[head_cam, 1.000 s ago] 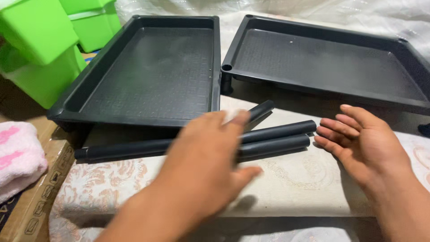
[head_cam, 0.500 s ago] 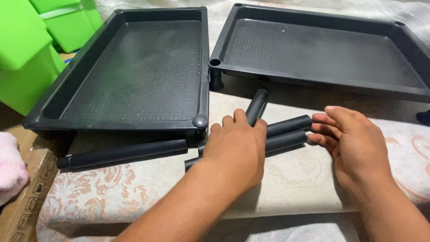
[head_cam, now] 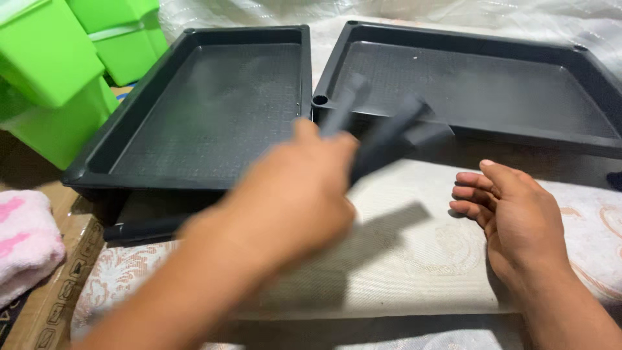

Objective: The person disassembles a black plastic two-tier stand by removing the legs and separating the trays. They then wipe the surface of one tray with a pink and white cloth.

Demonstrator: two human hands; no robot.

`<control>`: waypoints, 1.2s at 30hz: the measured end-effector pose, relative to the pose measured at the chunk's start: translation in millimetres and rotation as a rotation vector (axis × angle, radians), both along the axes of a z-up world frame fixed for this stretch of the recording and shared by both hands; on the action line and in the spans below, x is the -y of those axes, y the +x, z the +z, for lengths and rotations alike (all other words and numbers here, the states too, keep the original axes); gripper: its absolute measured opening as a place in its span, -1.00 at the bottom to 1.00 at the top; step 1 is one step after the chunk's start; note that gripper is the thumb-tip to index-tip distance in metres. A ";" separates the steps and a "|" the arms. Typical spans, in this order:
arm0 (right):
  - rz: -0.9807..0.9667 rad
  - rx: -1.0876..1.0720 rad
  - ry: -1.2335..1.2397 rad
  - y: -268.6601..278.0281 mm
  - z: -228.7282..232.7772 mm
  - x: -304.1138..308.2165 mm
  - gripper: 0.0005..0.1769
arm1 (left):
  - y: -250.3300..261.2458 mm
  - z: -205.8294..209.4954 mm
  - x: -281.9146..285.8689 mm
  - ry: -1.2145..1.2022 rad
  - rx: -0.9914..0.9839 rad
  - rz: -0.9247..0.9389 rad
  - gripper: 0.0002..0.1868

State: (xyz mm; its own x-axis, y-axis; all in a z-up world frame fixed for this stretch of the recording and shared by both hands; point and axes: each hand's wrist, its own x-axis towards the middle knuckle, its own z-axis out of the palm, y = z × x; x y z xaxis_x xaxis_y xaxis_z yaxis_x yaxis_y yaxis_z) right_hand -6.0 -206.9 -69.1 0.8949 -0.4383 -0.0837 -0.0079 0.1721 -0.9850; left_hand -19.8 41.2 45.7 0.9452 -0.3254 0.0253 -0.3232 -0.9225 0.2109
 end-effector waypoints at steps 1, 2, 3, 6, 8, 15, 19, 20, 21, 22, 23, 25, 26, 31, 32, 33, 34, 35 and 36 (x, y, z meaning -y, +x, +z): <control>-0.006 -0.007 -0.007 -0.8 -0.7 -0.2 -0.70 | 7.1 5.6 -9.3 0.025 0.027 0.030 -0.50; -0.001 -0.004 -0.009 -1.5 -1.4 -0.6 -0.70 | 11.7 11.1 -22.2 -0.036 0.006 0.105 -0.51; 0.005 0.001 -0.012 -1.7 -1.3 -0.8 -0.70 | 17.8 17.4 -34.8 -0.099 -0.012 0.179 -0.53; -0.024 -0.045 -0.066 -4.3 -0.3 -3.6 -0.70 | 46.2 32.2 -59.2 -0.031 0.022 0.358 -0.50; -0.021 -0.061 -0.068 -5.6 0.9 -4.7 -0.70 | 59.3 32.0 -73.6 -0.002 0.074 0.374 -0.42; -0.001 -0.120 0.004 -3.5 13.1 -4.7 -0.68 | 122.1 17.6 -96.3 0.197 0.031 0.442 -0.36; -0.014 -0.213 0.077 -0.3 19.8 -4.5 -0.46 | 146.4 -2.3 -100.8 0.273 -0.027 0.436 -0.45; -0.005 -0.201 0.137 2.4 22.4 -2.3 -0.40 | 149.0 -6.5 -102.9 0.271 -0.039 0.450 -0.43; -0.001 -0.193 0.202 5.6 24.8 1.2 -0.32 | 150.7 -10.9 -104.0 0.274 -0.053 0.459 -0.42; 0.003 -0.184 0.266 8.3 27.1 4.9 -0.23 | 152.7 -15.0 -103.0 0.277 -0.068 0.468 -0.41; -0.002 -0.171 0.374 10.1 30.1 8.8 -0.15 | 154.2 -19.0 -101.8 0.271 -0.071 0.483 -0.40; 0.002 -0.139 0.582 14.1 37.9 14.1 0.03 | 153.7 -24.2 -101.4 0.253 -0.075 0.524 -0.38; -0.016 -0.121 0.617 17.4 41.7 14.3 0.07 | 151.6 -25.5 -102.0 0.245 -0.070 0.515 -0.39; -0.073 -0.064 0.627 29.2 53.3 9.9 0.10 | 140.3 -20.7 -97.2 0.178 -0.069 0.400 -0.34; -0.085 -0.073 0.635 30.9 54.7 7.1 0.09 | 134.8 -18.3 -98.1 0.146 -0.040 0.377 -0.30; -0.101 -0.081 0.644 31.7 55.2 4.9 0.09 | 129.8 -15.0 -97.1 0.116 -0.009 0.349 -0.26; -0.116 -0.089 0.653 32.3 55.7 3.3 0.09 | 124.1 -11.5 -95.4 0.087 0.022 0.322 -0.22; -0.102 -0.109 0.650 32.3 55.4 1.6 0.05 | 116.6 -7.2 -95.0 0.049 0.018 0.344 -0.24; -0.088 -0.129 0.647 31.9 54.0 -1.0 0.02 | 105.9 -3.0 -97.1 0.012 0.014 0.367 -0.27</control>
State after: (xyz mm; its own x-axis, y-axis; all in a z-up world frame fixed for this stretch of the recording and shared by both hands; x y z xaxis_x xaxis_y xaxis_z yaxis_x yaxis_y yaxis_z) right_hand 25.9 -205.9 -15.0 0.8234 -0.3342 -0.4587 -0.0782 0.7337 -0.6749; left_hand 86.0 138.3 42.7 0.9987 0.0346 0.0377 0.0265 -0.9800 0.1972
